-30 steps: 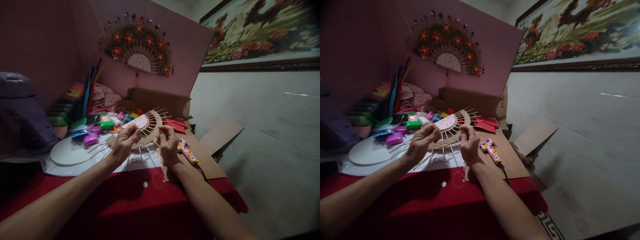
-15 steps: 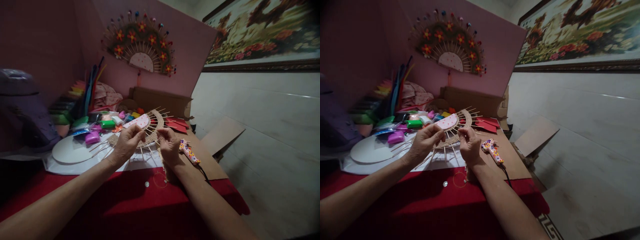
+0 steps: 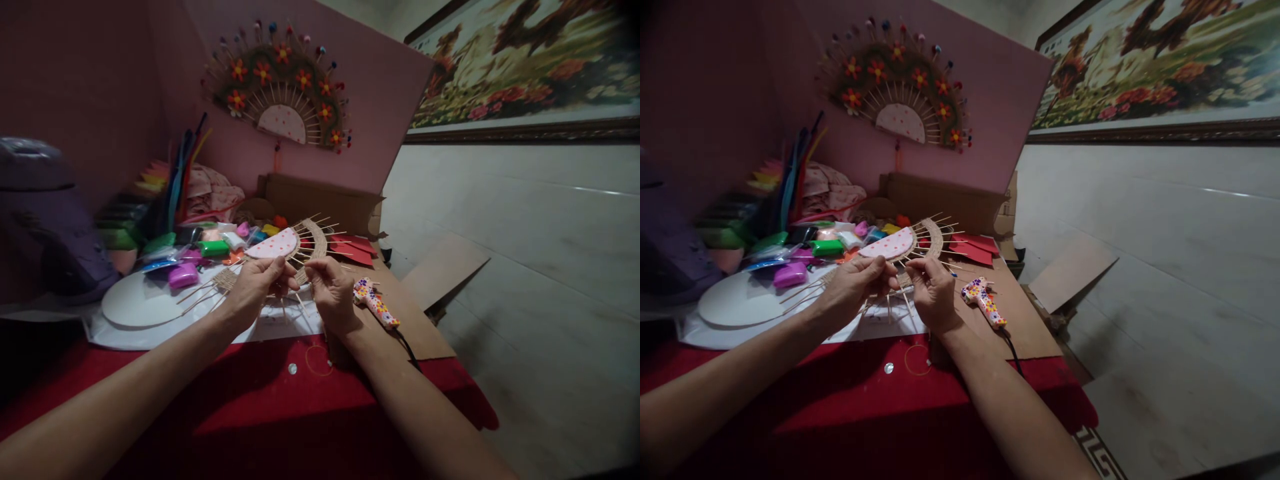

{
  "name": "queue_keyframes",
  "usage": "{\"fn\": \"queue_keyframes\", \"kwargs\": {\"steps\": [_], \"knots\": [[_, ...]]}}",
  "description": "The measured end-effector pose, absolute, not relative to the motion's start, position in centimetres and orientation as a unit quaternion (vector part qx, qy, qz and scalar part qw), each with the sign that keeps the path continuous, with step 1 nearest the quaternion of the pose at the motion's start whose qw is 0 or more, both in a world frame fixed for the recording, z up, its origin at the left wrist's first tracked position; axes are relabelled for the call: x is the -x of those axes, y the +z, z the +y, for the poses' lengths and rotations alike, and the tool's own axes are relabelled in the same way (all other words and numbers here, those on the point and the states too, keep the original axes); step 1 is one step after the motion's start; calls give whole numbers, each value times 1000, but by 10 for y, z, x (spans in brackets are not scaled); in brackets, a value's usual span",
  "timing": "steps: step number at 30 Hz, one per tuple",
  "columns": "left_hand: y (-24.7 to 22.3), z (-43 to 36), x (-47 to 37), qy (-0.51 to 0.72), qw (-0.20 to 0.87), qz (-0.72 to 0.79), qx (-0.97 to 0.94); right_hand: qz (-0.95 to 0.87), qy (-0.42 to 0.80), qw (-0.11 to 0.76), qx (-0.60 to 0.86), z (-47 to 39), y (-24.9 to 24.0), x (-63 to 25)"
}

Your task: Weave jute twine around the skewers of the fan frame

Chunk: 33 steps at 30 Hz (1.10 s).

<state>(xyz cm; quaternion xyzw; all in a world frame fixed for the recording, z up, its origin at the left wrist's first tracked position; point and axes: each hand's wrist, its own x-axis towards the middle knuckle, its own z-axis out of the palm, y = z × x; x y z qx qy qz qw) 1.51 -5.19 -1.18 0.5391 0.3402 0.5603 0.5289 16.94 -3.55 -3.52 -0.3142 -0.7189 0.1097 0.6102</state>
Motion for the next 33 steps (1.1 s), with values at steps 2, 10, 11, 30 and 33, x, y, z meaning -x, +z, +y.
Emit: {"fn": "queue_keyframes", "kwargs": {"steps": [2,10,11,30,33], "knots": [[-12,-52,-16,554,541,337,-535,-722,98,611,309,-36,-34,-169],[-13,-48,-13,539,574,322,-527,-682,164,636,321,-28,-40,-168],[-14,-48,-13,535,576,321,-528,-683,172,633,321,-28,-40,-168],[-14,-50,-16,545,528,337,-558,-755,33,561,337,-36,-35,-166],[-14,-49,-16,549,555,323,-536,-722,51,591,356,-34,-35,-167]]}}
